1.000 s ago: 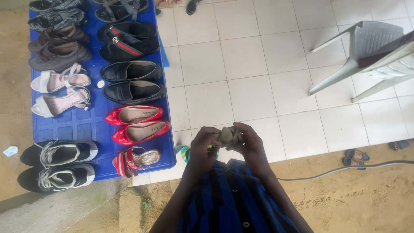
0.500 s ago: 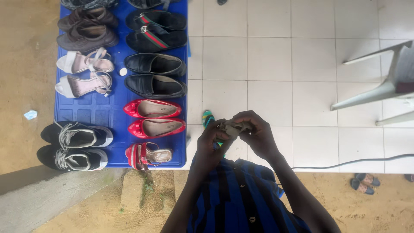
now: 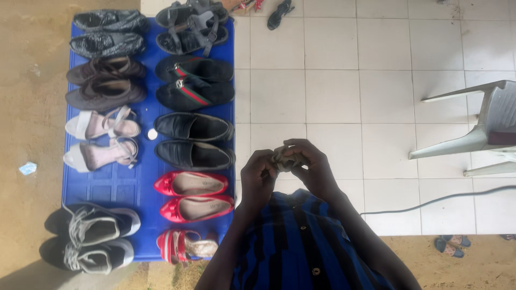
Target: The person cleans the red high-heeled shoe using a cloth by hand while sitting on the floor, wiping the interior, straps, and heel.
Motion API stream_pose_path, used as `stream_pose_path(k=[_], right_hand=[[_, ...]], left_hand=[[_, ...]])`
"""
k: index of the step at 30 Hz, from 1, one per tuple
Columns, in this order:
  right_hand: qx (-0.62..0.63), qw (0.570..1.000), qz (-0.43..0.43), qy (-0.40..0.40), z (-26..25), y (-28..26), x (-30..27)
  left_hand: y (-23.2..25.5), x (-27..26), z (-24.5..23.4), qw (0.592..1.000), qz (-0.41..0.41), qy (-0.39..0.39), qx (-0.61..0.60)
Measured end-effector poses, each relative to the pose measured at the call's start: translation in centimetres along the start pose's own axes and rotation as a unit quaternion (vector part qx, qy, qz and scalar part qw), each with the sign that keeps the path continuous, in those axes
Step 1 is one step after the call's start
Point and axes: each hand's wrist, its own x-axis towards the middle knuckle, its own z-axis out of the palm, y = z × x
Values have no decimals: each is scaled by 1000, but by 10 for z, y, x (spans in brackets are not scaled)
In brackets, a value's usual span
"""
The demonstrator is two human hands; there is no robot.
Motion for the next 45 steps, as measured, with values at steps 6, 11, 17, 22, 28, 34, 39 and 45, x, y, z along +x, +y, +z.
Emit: stream_pose_path(k=[6,11,17,22,28,34,39,45], right_hand=[[-35,999,0,-4,-2,21,56],[263,961,83,-19,-16,41,117],[254,952,163,-59,-13,41,203],[132,959,149,-204,-16,41,273],[-103,932,0,-347,9,66,362],[-41,891,60,-449,43,97,427],[-42,884,-28,-464,78,140,459],[-25,826,-23,-562,104,158,482]], left_hand=[[-3,63,-6,998,37,-33,32],[16,105,10,986,117,15,114],[-13,158,8,991,-90,94,-15],[-33,193,-8,987,-82,137,-27],[-57,236,-5,940,-80,238,231],[-98,264,-11,894,-125,349,253],[-138,270,-28,884,-185,397,165],[-193,265,-39,858,-263,351,268]])
